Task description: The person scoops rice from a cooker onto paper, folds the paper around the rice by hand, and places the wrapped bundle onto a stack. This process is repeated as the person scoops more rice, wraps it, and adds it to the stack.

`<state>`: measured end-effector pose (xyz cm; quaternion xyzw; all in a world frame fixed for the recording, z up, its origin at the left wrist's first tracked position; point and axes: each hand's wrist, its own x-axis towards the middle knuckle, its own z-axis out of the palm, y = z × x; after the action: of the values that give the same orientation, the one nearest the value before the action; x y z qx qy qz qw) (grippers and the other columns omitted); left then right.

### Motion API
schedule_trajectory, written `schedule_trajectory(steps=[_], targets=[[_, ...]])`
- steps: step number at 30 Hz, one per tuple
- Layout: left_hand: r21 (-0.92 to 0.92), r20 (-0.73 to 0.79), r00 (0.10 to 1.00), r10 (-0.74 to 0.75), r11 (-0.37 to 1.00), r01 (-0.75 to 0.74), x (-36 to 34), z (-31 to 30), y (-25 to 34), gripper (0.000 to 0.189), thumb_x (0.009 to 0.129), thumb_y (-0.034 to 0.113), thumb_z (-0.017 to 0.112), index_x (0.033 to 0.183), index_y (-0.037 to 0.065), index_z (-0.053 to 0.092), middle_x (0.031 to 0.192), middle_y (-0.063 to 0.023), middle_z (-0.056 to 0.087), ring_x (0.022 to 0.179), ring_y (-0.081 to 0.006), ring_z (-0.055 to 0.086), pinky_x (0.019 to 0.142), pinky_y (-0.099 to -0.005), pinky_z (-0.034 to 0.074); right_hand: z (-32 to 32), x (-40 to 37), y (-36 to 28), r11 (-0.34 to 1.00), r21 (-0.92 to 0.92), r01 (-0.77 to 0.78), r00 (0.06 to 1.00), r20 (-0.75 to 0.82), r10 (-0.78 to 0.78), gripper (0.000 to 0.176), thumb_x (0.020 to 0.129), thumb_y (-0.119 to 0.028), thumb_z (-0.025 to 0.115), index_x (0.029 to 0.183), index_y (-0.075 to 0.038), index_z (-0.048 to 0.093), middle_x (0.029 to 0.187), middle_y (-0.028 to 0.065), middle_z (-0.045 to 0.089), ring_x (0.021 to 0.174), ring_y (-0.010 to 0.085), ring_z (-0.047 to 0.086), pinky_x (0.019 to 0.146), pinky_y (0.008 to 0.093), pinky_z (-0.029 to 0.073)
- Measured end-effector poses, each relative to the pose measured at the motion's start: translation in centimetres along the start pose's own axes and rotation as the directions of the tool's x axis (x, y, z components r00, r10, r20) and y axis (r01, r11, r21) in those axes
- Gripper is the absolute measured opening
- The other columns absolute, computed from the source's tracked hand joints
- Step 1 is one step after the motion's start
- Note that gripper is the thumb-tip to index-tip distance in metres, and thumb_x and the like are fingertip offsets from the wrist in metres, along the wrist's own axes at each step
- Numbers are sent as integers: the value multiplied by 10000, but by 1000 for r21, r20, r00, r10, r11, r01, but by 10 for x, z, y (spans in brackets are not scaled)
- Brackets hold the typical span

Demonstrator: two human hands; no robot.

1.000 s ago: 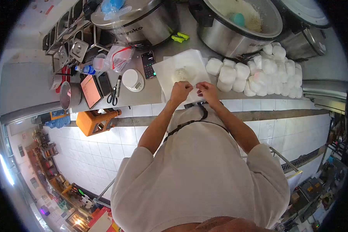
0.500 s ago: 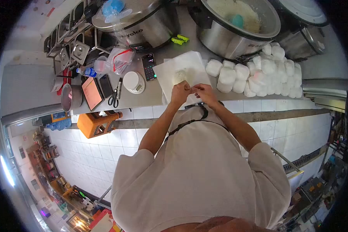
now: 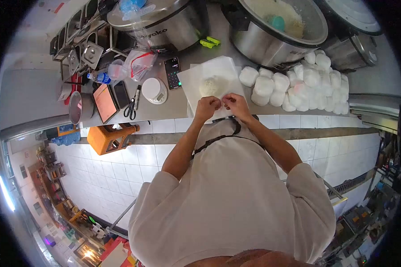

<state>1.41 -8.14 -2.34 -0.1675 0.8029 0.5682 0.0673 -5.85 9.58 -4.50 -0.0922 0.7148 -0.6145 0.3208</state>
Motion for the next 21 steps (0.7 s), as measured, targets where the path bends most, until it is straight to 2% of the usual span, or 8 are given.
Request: schedule_trajectory(steps=[4, 7, 15, 19, 21], targets=[[-52, -68, 998, 10, 999, -14, 5, 4, -4, 167, 966, 104, 653, 972, -31, 752, 804, -120, 761, 721, -167, 726, 687, -310, 585, 2, 0, -1, 1000, -15, 26, 1000, -9, -26, 171, 987, -135, 684, 1077, 6, 716, 888, 44, 716, 771, 114, 658, 676, 274, 548], [-197, -60, 997, -50, 980, 37, 2, 8, 6, 186, 999, 100, 639, 1016, -59, 733, 882, -110, 760, 799, -160, 732, 736, -301, 620, 0, -1, 0, 994, -78, 73, 997, 2, -73, 157, 984, -122, 686, 1073, 5, 714, 881, 33, 714, 764, 101, 639, 668, 270, 532], [-100, -39, 999, 0, 995, -3, 12, 8, -6, 171, 990, 63, 629, 1021, -78, 721, 889, -119, 754, 822, -171, 742, 766, -310, 632, 2, -2, -4, 995, -11, 101, 994, -42, -102, 123, 978, -90, 684, 1055, 3, 710, 888, 31, 712, 740, 95, 619, 649, 261, 515], [-180, -50, 999, 16, 983, -25, 11, 11, -4, 145, 965, 37, 630, 1007, -64, 724, 893, -120, 759, 796, -171, 739, 749, -315, 622, 2, -2, -7, 982, -108, 152, 981, -101, -163, 235, 933, -175, 754, 1066, 3, 681, 858, 90, 727, 734, 171, 673, 687, 314, 547], [-81, -80, 995, 52, 995, -58, 10, 8, 2, 152, 959, 78, 648, 998, -43, 732, 845, -150, 758, 756, -201, 751, 715, -331, 602, 4, -1, -6, 974, -162, 156, 976, -127, -178, 279, 909, -168, 770, 1103, -6, 652, 828, 103, 716, 752, 210, 684, 706, 336, 555]])
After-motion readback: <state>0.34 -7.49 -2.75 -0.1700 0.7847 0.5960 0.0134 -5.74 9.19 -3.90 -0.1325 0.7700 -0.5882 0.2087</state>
